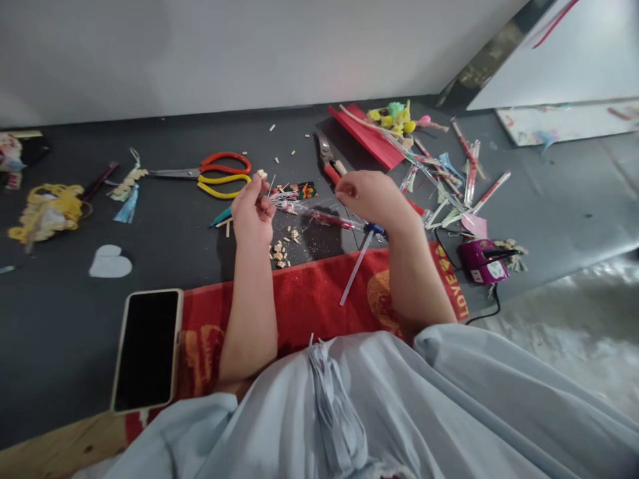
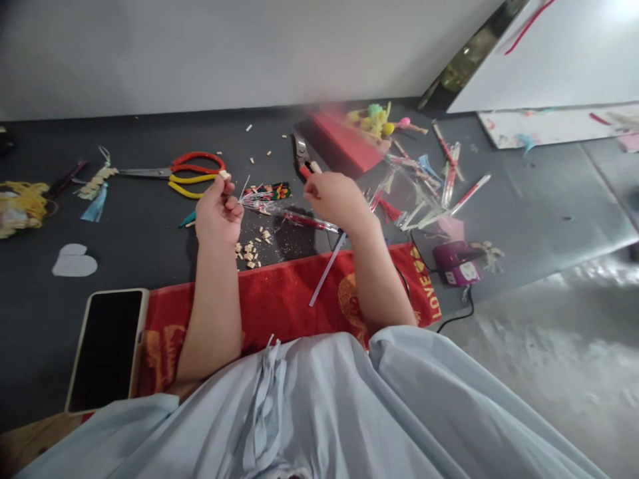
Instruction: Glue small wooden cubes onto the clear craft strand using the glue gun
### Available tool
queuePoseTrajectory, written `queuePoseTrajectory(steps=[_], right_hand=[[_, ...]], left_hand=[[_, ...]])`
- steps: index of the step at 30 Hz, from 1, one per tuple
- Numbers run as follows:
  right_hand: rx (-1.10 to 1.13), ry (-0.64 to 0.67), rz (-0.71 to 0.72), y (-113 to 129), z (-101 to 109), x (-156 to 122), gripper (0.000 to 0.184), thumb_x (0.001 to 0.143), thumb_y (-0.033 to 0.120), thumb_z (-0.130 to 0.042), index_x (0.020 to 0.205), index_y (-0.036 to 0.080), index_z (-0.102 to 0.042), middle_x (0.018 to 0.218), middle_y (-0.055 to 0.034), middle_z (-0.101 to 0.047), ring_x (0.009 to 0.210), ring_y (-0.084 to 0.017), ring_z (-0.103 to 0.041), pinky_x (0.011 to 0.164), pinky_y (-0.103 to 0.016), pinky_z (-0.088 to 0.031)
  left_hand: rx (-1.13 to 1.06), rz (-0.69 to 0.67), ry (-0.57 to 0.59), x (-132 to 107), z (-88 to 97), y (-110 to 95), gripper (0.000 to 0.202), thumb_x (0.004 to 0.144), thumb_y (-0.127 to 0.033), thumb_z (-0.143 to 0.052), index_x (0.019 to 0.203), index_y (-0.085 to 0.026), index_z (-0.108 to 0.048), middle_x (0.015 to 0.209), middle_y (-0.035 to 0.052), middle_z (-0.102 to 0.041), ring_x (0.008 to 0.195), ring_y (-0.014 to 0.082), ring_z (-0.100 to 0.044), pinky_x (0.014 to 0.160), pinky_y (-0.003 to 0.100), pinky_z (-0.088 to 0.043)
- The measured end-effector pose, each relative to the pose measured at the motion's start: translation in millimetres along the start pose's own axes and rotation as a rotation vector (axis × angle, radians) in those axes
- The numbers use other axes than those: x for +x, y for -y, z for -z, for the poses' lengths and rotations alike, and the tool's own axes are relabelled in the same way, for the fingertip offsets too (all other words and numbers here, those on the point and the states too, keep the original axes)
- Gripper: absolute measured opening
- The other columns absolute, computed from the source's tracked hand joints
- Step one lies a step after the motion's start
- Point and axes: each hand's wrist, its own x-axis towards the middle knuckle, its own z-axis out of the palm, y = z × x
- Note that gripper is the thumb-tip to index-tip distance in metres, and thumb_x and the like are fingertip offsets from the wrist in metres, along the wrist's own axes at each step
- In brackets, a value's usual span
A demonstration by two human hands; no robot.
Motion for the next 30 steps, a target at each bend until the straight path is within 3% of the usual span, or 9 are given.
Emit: queuePoseTrajectory(steps=[5,9,14,20,23,27,30], right_hand=[[0.069,-0.004,0.179,39.0,-27.9,43.1,0.023,0.080,0.020,-0.048,0.088,0.017,-0.070,0.091,-0.0081,-0.072,0.085,-0.021,-0.061,0.077,-0.033,-0.042],[0.017,0.005,0.189,56.5,-46.6,64.0,0.024,0.085,0.024,-0.048,0.092,0.014,-0.069,0.096,-0.0123,-0.070,0.090,-0.024,-0.062,0.076,-0.034,-0.044],[-0.087,0.028,0.180,62.9,-58.1,71.0,0.026,0.087,0.022,-0.047,0.095,0.010,-0.068,0.098,-0.0162,-0.069,0.093,-0.028,-0.065,0.077,-0.035,-0.046],[-0.025,0.022,0.198,57.3,-59.1,68.9,0.028,0.083,0.013,-0.039,0.093,0.011,-0.066,0.096,-0.0152,-0.068,0.092,-0.026,-0.063,0.078,-0.035,-0.046],[0.166,-0.028,0.218,48.5,-56.4,63.5,0.023,0.084,0.017,-0.043,0.092,0.013,-0.064,0.090,-0.0112,-0.068,0.085,-0.021,-0.062,0.076,-0.033,-0.046],[0.643,-0.128,0.229,39.3,-53.4,54.1,0.011,0.079,0.022,-0.054,0.082,0.015,-0.063,0.074,-0.0024,-0.065,0.067,-0.012,-0.058,0.065,-0.026,-0.047],[0.897,-0.206,0.233,37.2,-51.4,48.4,0.008,0.074,0.023,-0.062,0.077,0.016,-0.061,0.072,0.0003,-0.062,0.065,-0.010,-0.058,0.061,-0.025,-0.050]], left_hand=[[0.000,-0.037,0.010,3.8,6.9,1.5,0.012,0.078,-0.037,-0.065,0.071,-0.027,-0.065,0.067,-0.0046,-0.065,0.043,0.0013,-0.039,0.041,0.020,-0.031],[-0.094,-0.020,0.040,1.2,5.1,0.5,0.008,0.075,-0.034,-0.069,0.075,-0.027,-0.066,0.064,-0.0060,-0.063,0.041,0.0001,-0.040,0.040,0.019,-0.031],[-0.135,0.036,-0.056,-4.4,-2.1,-3.1,0.005,0.078,-0.028,-0.065,0.076,-0.024,-0.065,0.063,-0.0053,-0.061,0.040,0.0007,-0.038,0.038,0.018,-0.031],[-0.156,0.021,0.017,-2.5,0.1,0.0,0.009,0.074,-0.032,-0.070,0.076,-0.024,-0.065,0.062,-0.0060,-0.059,0.040,-0.0003,-0.038,0.037,0.018,-0.030],[-0.179,0.022,0.014,-2.7,-0.4,1.1,0.011,0.073,-0.030,-0.072,0.075,-0.022,-0.065,0.060,-0.0062,-0.058,0.039,-0.0006,-0.038,0.037,0.017,-0.029],[-0.199,0.034,0.017,-7.6,-5.8,-1.0,0.014,0.072,-0.029,-0.072,0.071,-0.019,-0.064,0.060,-0.0062,-0.057,0.039,-0.0011,-0.038,0.037,0.016,-0.028],[-0.197,0.028,0.072,-12.4,-10.2,-2.7,0.015,0.072,-0.027,-0.073,0.067,-0.016,-0.063,0.058,-0.0058,-0.056,0.039,-0.0012,-0.039,0.037,0.015,-0.029]])
